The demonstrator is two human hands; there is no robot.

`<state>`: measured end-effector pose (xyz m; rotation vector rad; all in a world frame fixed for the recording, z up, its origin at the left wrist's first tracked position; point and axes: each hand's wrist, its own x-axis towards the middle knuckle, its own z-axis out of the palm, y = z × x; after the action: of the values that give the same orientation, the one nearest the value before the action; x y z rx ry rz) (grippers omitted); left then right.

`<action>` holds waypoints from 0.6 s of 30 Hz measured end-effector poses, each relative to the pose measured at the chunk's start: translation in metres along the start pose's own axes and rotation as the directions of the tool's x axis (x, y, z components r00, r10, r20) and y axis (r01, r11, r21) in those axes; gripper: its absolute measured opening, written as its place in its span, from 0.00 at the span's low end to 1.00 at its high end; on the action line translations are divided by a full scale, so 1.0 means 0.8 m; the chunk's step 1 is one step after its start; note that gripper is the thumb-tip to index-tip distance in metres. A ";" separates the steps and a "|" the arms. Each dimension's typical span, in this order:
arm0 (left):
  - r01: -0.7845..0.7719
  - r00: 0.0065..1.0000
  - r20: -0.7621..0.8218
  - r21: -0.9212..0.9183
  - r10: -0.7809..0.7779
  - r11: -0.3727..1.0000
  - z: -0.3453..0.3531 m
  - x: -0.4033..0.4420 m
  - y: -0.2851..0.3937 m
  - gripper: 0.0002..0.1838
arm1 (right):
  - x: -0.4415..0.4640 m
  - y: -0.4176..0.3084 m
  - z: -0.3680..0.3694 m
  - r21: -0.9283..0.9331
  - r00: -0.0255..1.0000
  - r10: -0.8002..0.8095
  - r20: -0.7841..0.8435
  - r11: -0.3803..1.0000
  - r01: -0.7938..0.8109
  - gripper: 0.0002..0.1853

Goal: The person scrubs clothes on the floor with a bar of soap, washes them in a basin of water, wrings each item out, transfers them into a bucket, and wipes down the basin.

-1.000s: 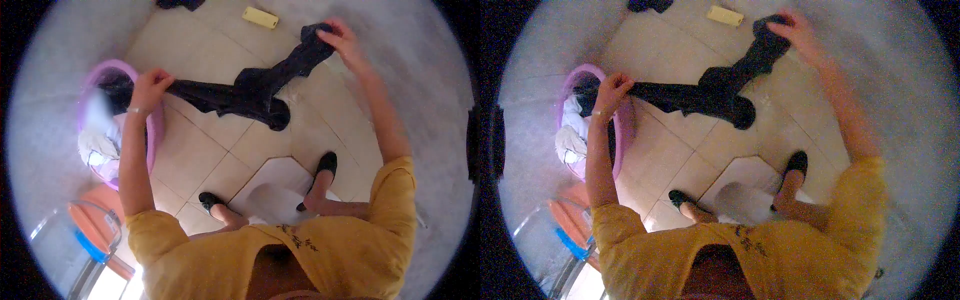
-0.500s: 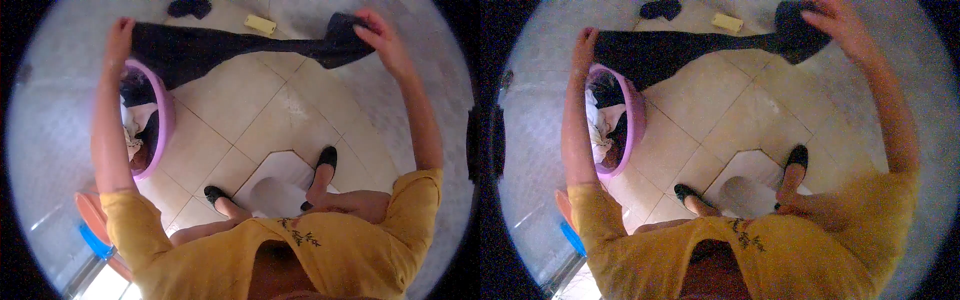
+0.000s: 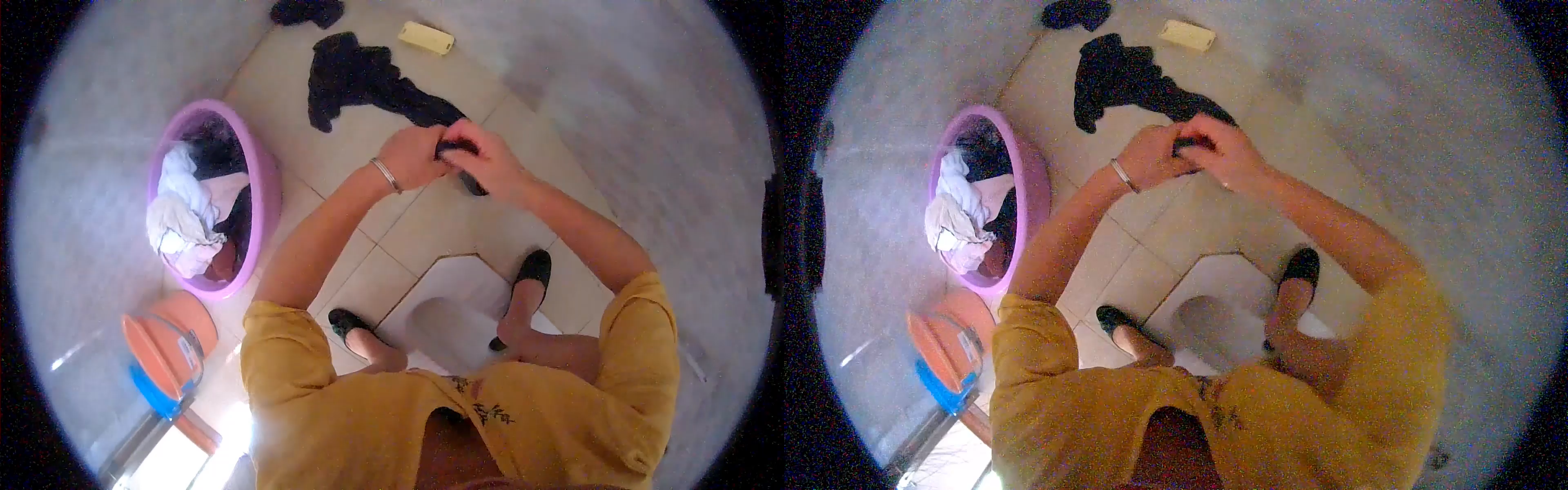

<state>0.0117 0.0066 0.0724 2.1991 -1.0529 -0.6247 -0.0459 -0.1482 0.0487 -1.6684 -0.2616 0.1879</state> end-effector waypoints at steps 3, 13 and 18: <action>0.170 0.984 -0.068 0.137 -0.162 0.976 -0.012 -0.012 0.009 0.14 | 0.008 0.013 -0.002 0.226 0.988 0.152 -0.036 0.964 -0.140 0.16; 0.400 0.874 -0.067 -0.463 -0.481 0.791 -0.201 -0.094 0.046 0.17 | 0.085 0.006 -0.051 -0.356 0.994 0.071 0.088 0.934 -0.035 0.12; 0.454 0.829 -0.244 -0.234 -0.504 0.860 -0.331 -0.136 0.064 0.25 | 0.148 -0.133 -0.107 -0.317 0.976 -0.198 0.093 0.923 0.217 0.10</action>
<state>0.0920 0.1549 0.3098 2.3223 -0.2688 -0.5425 0.0844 -0.1857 0.1673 -1.9494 -0.5361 0.0346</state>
